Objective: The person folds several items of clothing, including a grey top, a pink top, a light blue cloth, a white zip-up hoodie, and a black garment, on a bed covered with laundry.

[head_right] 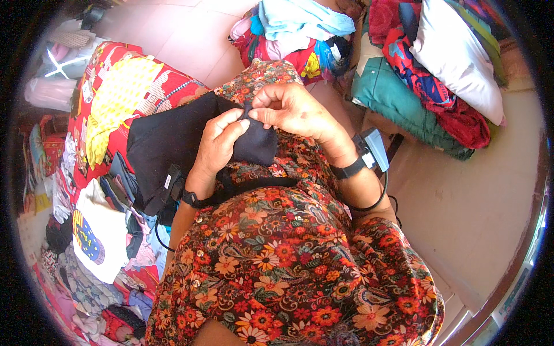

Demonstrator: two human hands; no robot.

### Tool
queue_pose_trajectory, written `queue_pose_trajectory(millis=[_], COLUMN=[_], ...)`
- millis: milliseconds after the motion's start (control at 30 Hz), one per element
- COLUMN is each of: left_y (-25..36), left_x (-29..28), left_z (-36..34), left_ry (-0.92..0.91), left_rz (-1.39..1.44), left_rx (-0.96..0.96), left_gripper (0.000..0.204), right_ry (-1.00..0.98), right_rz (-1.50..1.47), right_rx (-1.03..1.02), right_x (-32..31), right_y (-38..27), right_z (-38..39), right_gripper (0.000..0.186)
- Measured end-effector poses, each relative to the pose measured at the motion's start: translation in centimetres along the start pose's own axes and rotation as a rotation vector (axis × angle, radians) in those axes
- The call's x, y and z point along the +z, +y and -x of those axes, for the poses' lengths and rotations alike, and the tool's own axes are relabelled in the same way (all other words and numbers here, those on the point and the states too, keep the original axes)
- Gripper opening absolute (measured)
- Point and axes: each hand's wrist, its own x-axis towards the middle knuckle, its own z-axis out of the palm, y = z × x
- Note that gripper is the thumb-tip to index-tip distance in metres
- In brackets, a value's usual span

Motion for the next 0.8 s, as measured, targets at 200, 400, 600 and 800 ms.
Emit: queue_pose_trajectory(millis=[200,400,600,800], left_y=[0.08,0.09,0.09,0.15], left_x=[-0.05,-0.13,-0.22,-0.24], left_z=[0.13,0.1,0.16,0.26], left_ry=[-0.024,-0.018,-0.027,-0.021], left_rz=[0.071,-0.043,0.077,0.006], left_rx=[-0.035,-0.004,-0.039,-0.022], left_gripper=[0.023,0.02,0.023,0.021], right_ry=[-0.03,0.021,-0.021,-0.012], right_rz=[-0.03,0.113,-0.008,0.044], right_rx=[0.037,-0.031,0.045,0.0], right_x=[-0.14,0.47,0.06,0.24], right_y=[-0.09,0.16,-0.25,-0.02], right_z=[-0.24,-0.19,-0.1,-0.11], right_gripper=[0.012,0.011,0.011,0.01])
